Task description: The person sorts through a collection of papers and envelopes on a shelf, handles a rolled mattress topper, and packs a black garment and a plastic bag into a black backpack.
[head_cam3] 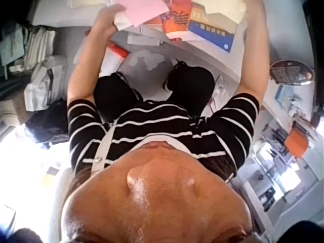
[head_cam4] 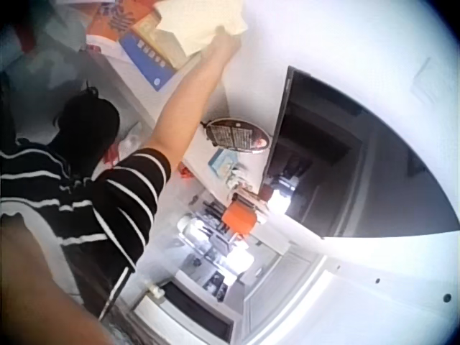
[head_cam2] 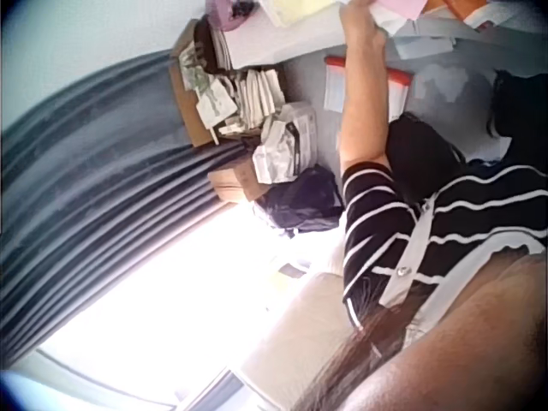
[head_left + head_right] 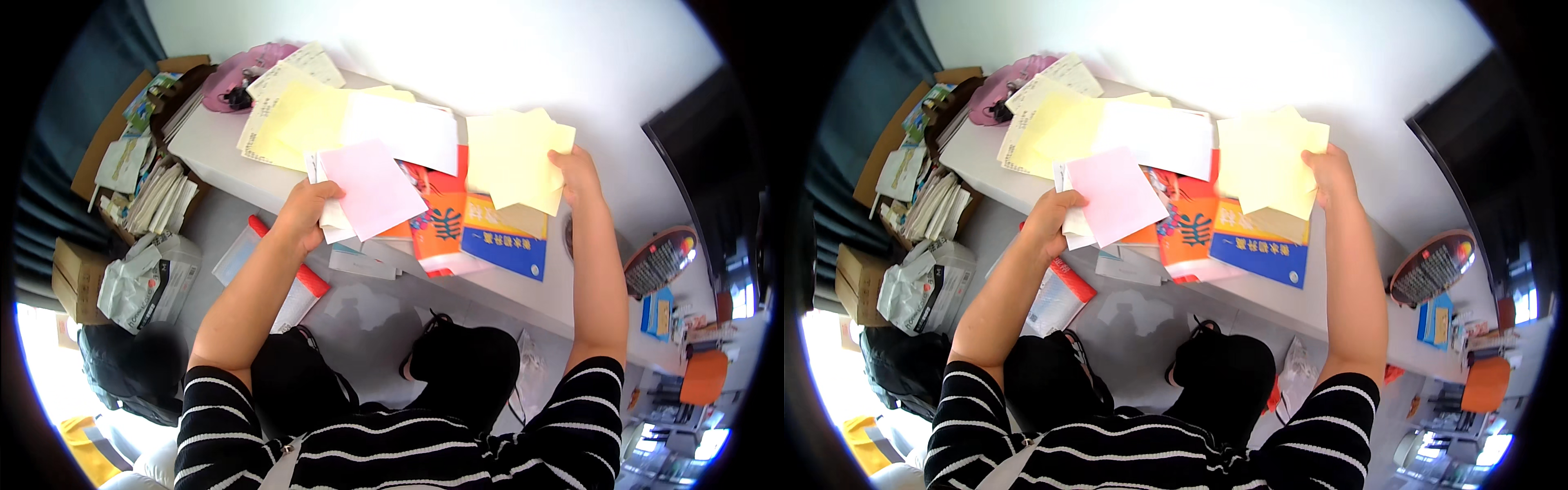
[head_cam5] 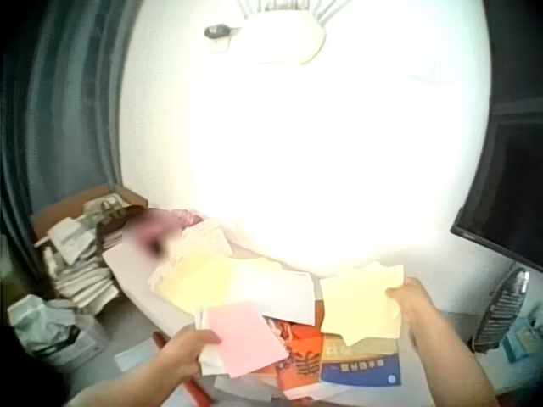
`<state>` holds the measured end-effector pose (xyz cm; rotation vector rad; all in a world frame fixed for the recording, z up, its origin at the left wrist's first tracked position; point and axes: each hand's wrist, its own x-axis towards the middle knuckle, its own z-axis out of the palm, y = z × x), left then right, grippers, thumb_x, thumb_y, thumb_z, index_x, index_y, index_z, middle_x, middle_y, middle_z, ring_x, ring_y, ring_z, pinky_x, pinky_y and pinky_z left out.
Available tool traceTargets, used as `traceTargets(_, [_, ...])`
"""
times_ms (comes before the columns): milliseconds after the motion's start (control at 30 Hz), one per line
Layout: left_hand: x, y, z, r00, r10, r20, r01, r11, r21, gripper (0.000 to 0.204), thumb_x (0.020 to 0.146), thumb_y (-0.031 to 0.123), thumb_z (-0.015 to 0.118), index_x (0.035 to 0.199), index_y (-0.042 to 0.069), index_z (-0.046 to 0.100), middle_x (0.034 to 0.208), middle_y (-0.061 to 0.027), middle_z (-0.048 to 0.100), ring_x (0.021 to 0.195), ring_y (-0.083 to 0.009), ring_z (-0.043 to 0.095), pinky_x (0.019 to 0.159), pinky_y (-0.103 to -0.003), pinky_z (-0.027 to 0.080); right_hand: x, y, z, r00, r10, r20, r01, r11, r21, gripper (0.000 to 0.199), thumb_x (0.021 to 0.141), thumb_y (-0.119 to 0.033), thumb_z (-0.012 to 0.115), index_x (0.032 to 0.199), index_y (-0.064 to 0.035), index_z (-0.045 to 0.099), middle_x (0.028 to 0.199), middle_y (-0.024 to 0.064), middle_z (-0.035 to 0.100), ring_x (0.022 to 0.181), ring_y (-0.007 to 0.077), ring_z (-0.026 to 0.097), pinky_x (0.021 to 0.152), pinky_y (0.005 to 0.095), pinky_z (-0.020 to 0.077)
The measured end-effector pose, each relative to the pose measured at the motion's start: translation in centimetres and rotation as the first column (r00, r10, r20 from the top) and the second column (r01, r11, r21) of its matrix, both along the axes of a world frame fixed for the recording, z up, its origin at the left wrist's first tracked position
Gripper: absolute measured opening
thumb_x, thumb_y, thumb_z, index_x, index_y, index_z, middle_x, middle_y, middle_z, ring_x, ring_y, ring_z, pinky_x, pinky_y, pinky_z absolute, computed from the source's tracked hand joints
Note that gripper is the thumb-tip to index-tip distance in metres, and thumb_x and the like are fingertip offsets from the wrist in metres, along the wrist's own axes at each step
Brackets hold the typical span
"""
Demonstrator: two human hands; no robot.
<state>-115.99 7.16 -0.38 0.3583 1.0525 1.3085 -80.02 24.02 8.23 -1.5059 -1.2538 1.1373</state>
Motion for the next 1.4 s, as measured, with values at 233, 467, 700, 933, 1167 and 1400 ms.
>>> traceTargets(233, [8.0, -1.7, 3.3, 0.98, -0.18, -0.083, 0.19, 0.972, 0.138, 0.046, 0.084, -0.003, 0.049, 0.129, -0.003, 0.038, 0.119, -0.0185, 0.054, 0.103, -0.0293, 0.061, 0.087, -0.042, 0.053, 7.2, -12.4, 1.4, 0.84, -0.039, -0.541, 0.137, 0.98, 0.144, 0.031, 0.09, -0.001, 0.054, 0.12, 0.0046, 0.05, 0.114, 0.0147, 0.06, 0.104, 0.0244, 0.06, 0.09, 0.0373, 0.0493])
traceTargets(467, [18.6, -7.3, 8.7, 0.946, -0.323, 0.023, 0.315, 0.935, 0.164, 0.04, 0.087, -0.001, 0.052, 0.126, -0.002, 0.044, 0.121, -0.0146, 0.055, 0.107, -0.0238, 0.059, 0.091, -0.037, 0.05, 3.6, -22.8, -1.4, 0.636, -0.124, -0.762, 0.241, 0.97, 0.043, 0.031, 0.089, -0.005, 0.06, 0.118, 0.0038, 0.051, 0.113, 0.0123, 0.06, 0.102, 0.022, 0.06, 0.09, 0.0361, 0.0492])
traceTargets(700, [24.8, -11.0, 5.2, 0.925, -0.378, 0.047, 0.369, 0.92, 0.132, 0.033, 0.092, 0.014, 0.047, 0.121, 0.0, 0.051, 0.117, -0.0133, 0.059, 0.108, -0.0236, 0.059, 0.09, -0.037, 0.049, 7.2, -29.5, -6.3, 0.634, -0.228, -0.739, 0.355, 0.935, 0.016, 0.031, 0.09, -0.006, 0.058, 0.119, 0.0028, 0.05, 0.112, 0.0114, 0.06, 0.099, 0.0214, 0.059, 0.087, 0.0339, 0.0479])
traceTargets(933, [32.9, -15.3, 3.8, 0.835, -0.474, 0.281, 0.452, 0.88, 0.144, 0.049, 0.097, 0.036, 0.041, 0.132, 0.002, 0.042, 0.128, -0.0131, 0.053, 0.117, -0.0249, 0.052, 0.099, -0.039, 0.042, 11.4, -36.0, -10.3, 0.787, -0.574, -0.226, 0.616, 0.742, 0.265, 0.015, 0.085, -0.006, 0.057, 0.098, 0.0018, 0.055, 0.086, 0.0185, 0.064, 0.08, 0.0259, 0.064, 0.073, 0.0355, 0.048])
traceTargets(1167, [35.1, -16.0, 1.0, 0.768, -0.539, -0.346, 0.595, 0.801, 0.073, 0.035, 0.088, 0.003, 0.058, 0.122, 0.0, 0.05, 0.112, -0.0097, 0.061, 0.099, -0.0211, 0.062, 0.085, -0.033, 0.05, 15.4, -42.4, -11.9, 0.996, -0.083, -0.017, 0.078, 0.813, 0.577, 0.054, 0.072, -0.016, 0.07, 0.122, -0.005, 0.053, 0.131, 0.0176, 0.052, 0.115, 0.0324, 0.055, 0.094, 0.038, 0.0451])
traceTargets(1400, [32.3, -15.5, 5.3, 0.875, -0.291, -0.386, 0.367, 0.92, 0.139, 0.026, 0.09, 0.006, 0.056, 0.116, 0.002, 0.052, 0.097, -0.0095, 0.062, 0.068, -0.0118, 0.059, 0.055, -0.024, 0.05, 30.6, -49.1, -30.5, 0.319, -0.163, 0.934, 0.49, 0.872, -0.015, 0.072, 0.071, -0.012, 0.069, 0.137, -0.0131, 0.04, 0.145, 0.0188, 0.03, 0.133, 0.0411, 0.028, 0.104, 0.0537, 0.03])
